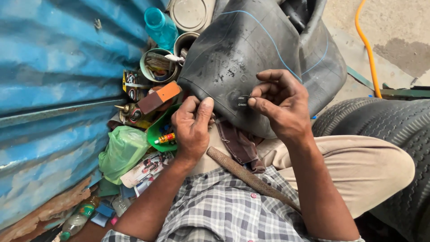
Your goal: Repairing a bicycle or vehicle inner tube by sanding, applying adhesive, and attaching a patch.
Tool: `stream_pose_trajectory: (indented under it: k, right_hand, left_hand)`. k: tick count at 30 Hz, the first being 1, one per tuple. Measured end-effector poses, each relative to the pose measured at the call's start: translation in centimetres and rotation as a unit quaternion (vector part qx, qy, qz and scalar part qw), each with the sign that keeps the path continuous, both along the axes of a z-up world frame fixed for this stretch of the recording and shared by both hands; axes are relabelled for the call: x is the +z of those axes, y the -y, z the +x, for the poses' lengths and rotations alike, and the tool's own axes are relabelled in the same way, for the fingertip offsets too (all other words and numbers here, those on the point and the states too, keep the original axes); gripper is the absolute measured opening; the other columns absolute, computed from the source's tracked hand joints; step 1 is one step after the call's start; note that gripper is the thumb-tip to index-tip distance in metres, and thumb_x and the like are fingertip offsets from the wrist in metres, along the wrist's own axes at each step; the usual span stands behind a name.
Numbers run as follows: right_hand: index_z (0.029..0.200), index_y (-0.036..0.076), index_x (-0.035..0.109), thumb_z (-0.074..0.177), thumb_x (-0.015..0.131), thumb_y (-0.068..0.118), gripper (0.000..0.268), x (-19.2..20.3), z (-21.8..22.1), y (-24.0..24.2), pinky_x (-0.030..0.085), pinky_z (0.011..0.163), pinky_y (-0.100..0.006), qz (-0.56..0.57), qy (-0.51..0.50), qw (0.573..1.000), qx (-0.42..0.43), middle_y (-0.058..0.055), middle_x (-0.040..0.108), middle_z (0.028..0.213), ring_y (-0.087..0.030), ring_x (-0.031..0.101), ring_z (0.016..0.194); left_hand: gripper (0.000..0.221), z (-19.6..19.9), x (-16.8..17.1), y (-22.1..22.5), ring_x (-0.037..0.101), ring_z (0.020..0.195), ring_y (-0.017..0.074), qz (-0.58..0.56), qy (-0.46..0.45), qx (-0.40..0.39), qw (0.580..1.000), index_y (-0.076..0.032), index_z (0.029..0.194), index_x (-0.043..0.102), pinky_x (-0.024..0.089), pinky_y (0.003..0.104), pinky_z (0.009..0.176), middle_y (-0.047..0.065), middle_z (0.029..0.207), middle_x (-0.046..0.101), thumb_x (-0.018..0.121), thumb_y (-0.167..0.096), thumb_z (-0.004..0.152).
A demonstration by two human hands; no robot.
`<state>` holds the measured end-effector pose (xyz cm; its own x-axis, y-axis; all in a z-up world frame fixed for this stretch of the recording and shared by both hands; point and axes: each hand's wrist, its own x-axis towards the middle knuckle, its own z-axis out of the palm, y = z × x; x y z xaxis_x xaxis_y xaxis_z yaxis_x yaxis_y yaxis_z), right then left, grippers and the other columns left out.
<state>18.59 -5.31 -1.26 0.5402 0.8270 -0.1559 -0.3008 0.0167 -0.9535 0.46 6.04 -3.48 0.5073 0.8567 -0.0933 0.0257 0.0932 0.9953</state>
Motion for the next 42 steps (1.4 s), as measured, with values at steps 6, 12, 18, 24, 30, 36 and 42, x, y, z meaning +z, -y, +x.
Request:
stream_pose_trajectory:
  k: [6,12,18,24,30,36,42]
  right_hand:
    - [0.126,-0.006,0.056,0.086,0.076,-0.006,0.045,1.1,-0.1,-1.0,0.06,0.083,-0.025,-0.04,0.003,0.999,0.013,-0.009,0.068,0.099,-0.013,0.069,0.09]
    - [0.126,-0.006,0.057,0.087,0.077,-0.008,0.044,0.7,0.0,-1.1,0.058,0.083,-0.024,-0.046,0.023,0.999,0.019,-0.009,0.068,0.097,-0.011,0.067,0.09]
    - [0.125,-0.006,0.056,0.085,0.076,-0.01,0.045,0.7,0.0,-1.5,0.059,0.082,-0.024,-0.065,0.032,0.997,0.018,-0.008,0.068,0.097,-0.011,0.068,0.088]
    - [0.125,-0.005,0.056,0.086,0.073,-0.012,0.043,0.7,-0.4,-1.8,0.06,0.084,-0.025,-0.062,0.053,0.997,0.009,-0.007,0.068,0.096,-0.01,0.067,0.089]
    - [0.123,-0.005,0.057,0.087,0.072,-0.01,0.04,1.0,-0.9,-2.1,0.062,0.084,-0.024,-0.086,0.111,0.99,-0.002,-0.007,0.068,0.095,-0.01,0.069,0.089]
    - [0.128,0.003,0.064,0.081,0.091,0.01,0.055,1.9,-1.9,-2.0,0.06,0.083,-0.035,-0.2,0.358,0.911,-0.035,-0.011,0.067,0.101,-0.019,0.067,0.094]
    - [0.164,0.003,0.026,0.076,0.096,0.029,0.114,-1.2,-1.4,-2.6,0.026,0.129,-0.049,-0.104,0.389,0.915,-0.012,-0.025,0.025,0.167,-0.039,0.026,0.157]
  left_hand:
    - [0.032,-0.1,-0.2,-0.2,0.055,0.06,0.0038,-0.001,0.01,-0.009,1.0,-0.004,0.079,0.059,0.048,0.021,0.055,-0.002,0.068,0.06,0.064,-0.023,0.105]
    - [0.03,0.0,-0.2,-0.2,0.055,0.06,0.0035,-0.011,0.014,-0.013,1.0,-0.003,0.083,0.062,0.048,0.02,0.056,-0.002,0.07,0.061,0.063,-0.023,0.105]
    - [0.029,0.0,-0.3,-0.2,0.056,0.061,0.0035,-0.014,0.016,-0.016,1.0,-0.003,0.085,0.063,0.049,0.02,0.056,-0.001,0.071,0.062,0.063,-0.023,0.106]
    - [0.031,-0.1,-0.5,-0.3,0.056,0.06,0.0035,-0.005,0.02,-0.021,1.0,-0.004,0.082,0.061,0.049,0.02,0.056,-0.001,0.07,0.061,0.062,-0.023,0.106]
    - [0.03,-0.1,-0.6,-0.3,0.057,0.06,0.0036,-0.004,0.024,-0.019,1.0,-0.004,0.082,0.061,0.049,0.02,0.055,-0.001,0.07,0.062,0.062,-0.023,0.106]
    - [0.029,0.1,-0.4,-0.2,0.056,0.059,0.0037,-0.012,0.022,-0.01,1.0,-0.004,0.083,0.061,0.048,0.02,0.054,-0.001,0.07,0.062,0.062,-0.022,0.105]
    - [0.026,0.1,-0.2,-0.1,0.055,0.058,0.0059,0.047,-0.005,0.0,0.999,-0.002,0.085,0.061,0.046,0.024,0.054,0.0,0.068,0.061,0.063,-0.019,0.105]
